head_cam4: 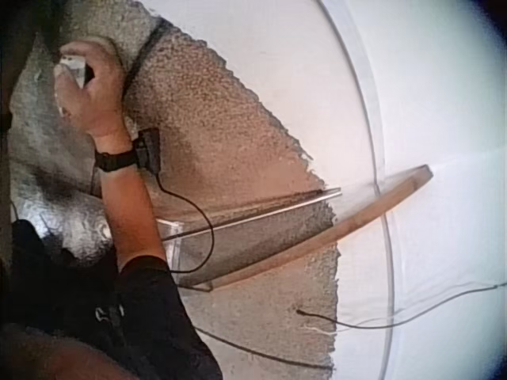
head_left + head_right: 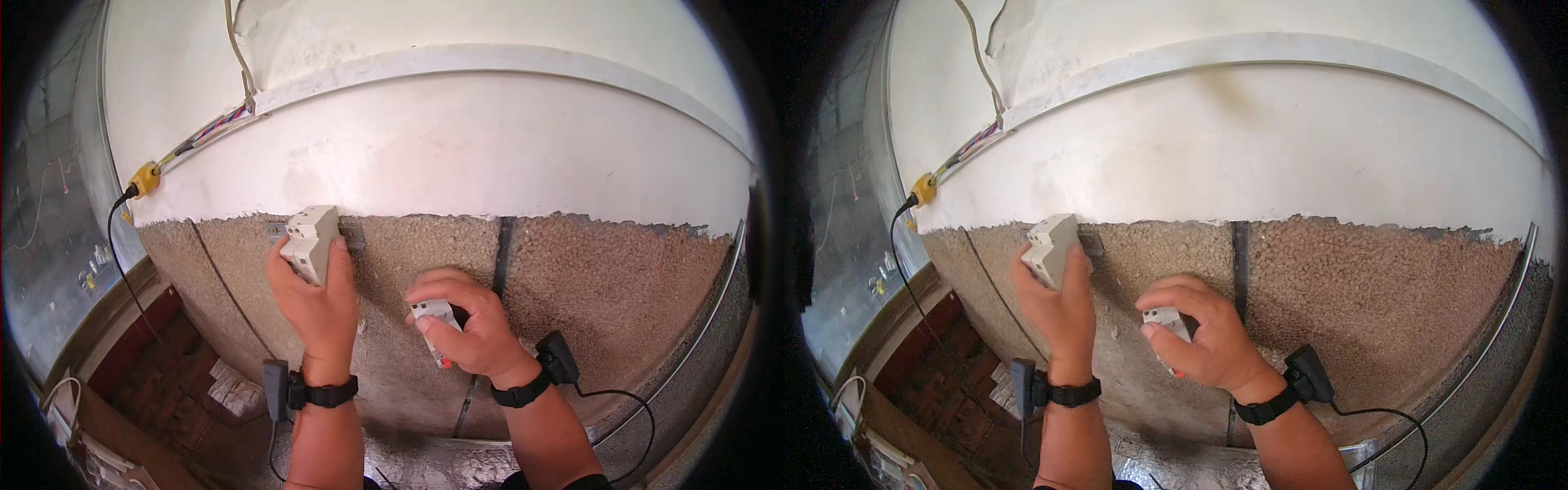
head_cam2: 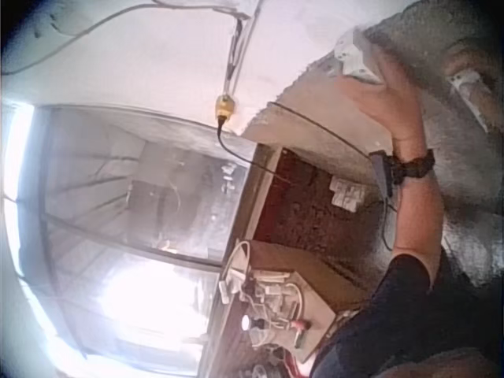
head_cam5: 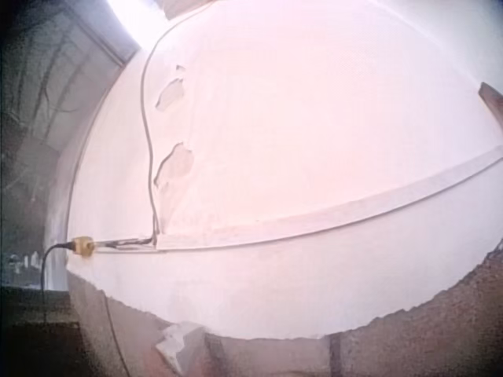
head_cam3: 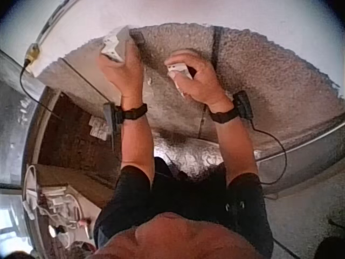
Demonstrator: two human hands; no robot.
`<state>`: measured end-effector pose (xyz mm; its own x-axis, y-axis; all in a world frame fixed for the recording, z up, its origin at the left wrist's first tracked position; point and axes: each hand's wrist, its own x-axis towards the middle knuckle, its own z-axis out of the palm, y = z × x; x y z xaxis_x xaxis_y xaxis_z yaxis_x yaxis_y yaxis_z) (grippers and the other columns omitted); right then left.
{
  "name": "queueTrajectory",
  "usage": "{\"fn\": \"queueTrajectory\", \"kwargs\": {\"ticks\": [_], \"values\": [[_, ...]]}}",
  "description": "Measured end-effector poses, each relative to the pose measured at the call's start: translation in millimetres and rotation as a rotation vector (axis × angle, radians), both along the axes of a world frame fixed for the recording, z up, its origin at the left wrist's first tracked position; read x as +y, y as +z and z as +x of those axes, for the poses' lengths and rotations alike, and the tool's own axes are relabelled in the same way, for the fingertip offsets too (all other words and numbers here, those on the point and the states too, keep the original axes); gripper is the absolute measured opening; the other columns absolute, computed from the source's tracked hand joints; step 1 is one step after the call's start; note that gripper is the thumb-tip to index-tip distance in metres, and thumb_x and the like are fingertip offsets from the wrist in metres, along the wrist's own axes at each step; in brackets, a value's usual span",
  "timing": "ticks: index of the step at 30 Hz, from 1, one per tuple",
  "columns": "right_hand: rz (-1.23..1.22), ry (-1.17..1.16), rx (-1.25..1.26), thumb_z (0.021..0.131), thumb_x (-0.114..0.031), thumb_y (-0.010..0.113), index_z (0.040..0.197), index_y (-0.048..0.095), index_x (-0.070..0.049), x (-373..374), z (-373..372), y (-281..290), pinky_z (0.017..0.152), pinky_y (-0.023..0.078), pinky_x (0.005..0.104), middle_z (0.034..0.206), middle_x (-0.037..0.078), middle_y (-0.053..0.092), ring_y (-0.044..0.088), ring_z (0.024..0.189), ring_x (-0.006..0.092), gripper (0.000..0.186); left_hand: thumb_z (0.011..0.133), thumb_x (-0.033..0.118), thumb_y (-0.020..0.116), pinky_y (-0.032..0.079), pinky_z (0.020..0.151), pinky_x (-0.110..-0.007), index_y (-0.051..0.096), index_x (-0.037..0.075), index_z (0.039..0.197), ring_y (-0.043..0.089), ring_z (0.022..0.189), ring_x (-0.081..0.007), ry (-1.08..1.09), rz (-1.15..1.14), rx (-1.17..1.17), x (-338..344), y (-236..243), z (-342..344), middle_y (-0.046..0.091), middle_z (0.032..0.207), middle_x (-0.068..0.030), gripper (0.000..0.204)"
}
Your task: Installing circuit breakers onto a DIN rail on a wall.
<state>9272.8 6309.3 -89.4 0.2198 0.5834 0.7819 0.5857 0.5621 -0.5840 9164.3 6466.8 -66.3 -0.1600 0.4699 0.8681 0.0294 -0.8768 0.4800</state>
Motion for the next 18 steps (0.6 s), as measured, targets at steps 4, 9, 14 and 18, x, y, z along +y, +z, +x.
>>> {"fn": "queueTrajectory", "kwargs": {"ticks": [4, 9, 14, 18], "values": [[-0.015, 0.007, 0.002, 0.084, -0.008, 0.069, 0.108, 0.068, -0.004, 0.4, -0.6, 0.6, 0.092, 0.049, 0.0361, 0.110, 0.012, 0.066, 0.064, 0.103, 0.0239, 0.025, 0.085, 0.019, 0.080, 0.048, 0.089, -0.043, 0.052, -0.007, 0.122, 0.060, 0.102, -0.0340, 0.015, -0.012, -0.004, 3.0, 0.2, -3.0, 0.059, 0.112, -0.0220, 0.052], [-0.018, 0.006, 0.006, 0.085, -0.007, 0.068, 0.108, 0.068, -0.004, 0.3, -2.5, 1.3, 0.093, 0.049, 0.0361, 0.111, 0.012, 0.066, 0.064, 0.104, 0.0240, 0.024, 0.085, 0.019, 0.080, 0.048, 0.089, -0.042, 0.053, -0.007, 0.122, 0.060, 0.102, -0.0342, 0.046, 0.018, 0.005, 6.8, 0.8, -5.0, 0.059, 0.112, -0.0222, 0.053], [-0.015, -0.029, -0.008, 0.084, -0.006, 0.068, 0.107, 0.069, -0.003, -0.2, -3.6, 2.4, 0.093, 0.049, 0.0362, 0.111, 0.013, 0.067, 0.064, 0.103, 0.0245, 0.023, 0.084, 0.019, 0.080, 0.048, 0.089, -0.042, 0.053, -0.006, 0.123, 0.061, 0.102, -0.0342, 0.029, 0.003, 0.008, 15.9, 0.6, -8.9, 0.060, 0.111, -0.0224, 0.054], [-0.005, -0.023, -0.023, 0.084, -0.007, 0.068, 0.107, 0.069, -0.003, 0.5, -2.2, 1.7, 0.092, 0.050, 0.0365, 0.110, 0.012, 0.067, 0.064, 0.103, 0.0245, 0.024, 0.084, 0.019, 0.081, 0.049, 0.089, -0.041, 0.053, -0.006, 0.122, 0.061, 0.101, -0.0345, 0.032, 0.024, 0.035, 20.3, 0.7, -13.9, 0.060, 0.111, -0.0227, 0.053]]}}
